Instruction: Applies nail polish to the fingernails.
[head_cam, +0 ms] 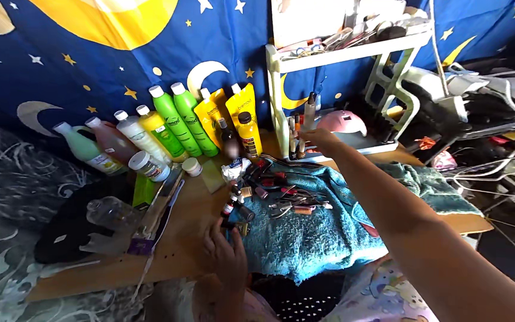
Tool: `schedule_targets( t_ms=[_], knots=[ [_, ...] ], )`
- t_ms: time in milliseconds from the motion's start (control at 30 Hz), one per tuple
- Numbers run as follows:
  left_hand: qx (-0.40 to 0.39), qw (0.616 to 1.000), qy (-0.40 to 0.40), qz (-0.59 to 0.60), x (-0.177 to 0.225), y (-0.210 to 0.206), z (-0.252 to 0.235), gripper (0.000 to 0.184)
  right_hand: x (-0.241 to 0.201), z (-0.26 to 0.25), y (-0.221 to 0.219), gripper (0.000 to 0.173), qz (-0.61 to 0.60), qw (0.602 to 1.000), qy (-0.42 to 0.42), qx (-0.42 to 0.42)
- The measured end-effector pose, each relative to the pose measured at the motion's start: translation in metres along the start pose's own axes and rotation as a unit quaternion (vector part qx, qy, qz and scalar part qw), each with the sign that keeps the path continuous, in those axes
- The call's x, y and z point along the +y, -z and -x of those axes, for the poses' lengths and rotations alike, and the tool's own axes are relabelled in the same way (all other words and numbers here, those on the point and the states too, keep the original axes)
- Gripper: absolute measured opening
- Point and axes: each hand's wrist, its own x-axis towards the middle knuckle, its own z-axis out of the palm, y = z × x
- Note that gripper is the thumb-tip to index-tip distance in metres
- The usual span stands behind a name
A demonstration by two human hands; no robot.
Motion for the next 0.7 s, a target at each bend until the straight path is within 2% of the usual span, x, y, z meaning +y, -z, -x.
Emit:
schedule_targets(
  t_ms=[267, 400, 467, 533, 567, 633, 700],
  knots=[
    [-0.003, 1.000, 0.000, -0.007, 0.003, 0.003, 0.000, 0.050, -0.003, 0.015, -0.010, 0.060, -0.005, 1.000, -0.010, 0.006],
    [0.003, 1.000, -0.003, -0.005, 0.001, 0.003, -0.001, 0.050, 0.005, 0.018, -0.011, 0.059, -0.029, 0.998, 0.034, 0.048],
    [0.005, 1.000, 0.001, -0.008, 0.002, 0.003, -0.001, 0.050, 0.007, 0.026, -0.015, 0.046, 0.027, 0.979, 0.131, 0.152],
    [0.005, 1.000, 0.000, -0.010, 0.001, 0.003, -0.001, 0.049, 0.007, 0.044, -0.028, 0.031, 0.103, 0.923, 0.290, 0.231],
    [0.006, 1.000, 0.000, -0.011, 0.000, 0.002, 0.000, 0.049, 0.009, 0.053, -0.036, 0.026, 0.143, 0.893, 0.364, 0.222],
    [0.013, 1.000, -0.001, -0.009, 0.000, 0.000, 0.000, 0.048, 0.011, 0.068, -0.056, 0.020, 0.234, 0.845, 0.465, 0.125],
    [0.017, 1.000, -0.006, -0.007, -0.001, 0.000, 0.001, 0.047, 0.014, 0.068, -0.077, 0.020, 0.340, 0.807, 0.483, 0.026]
  ],
)
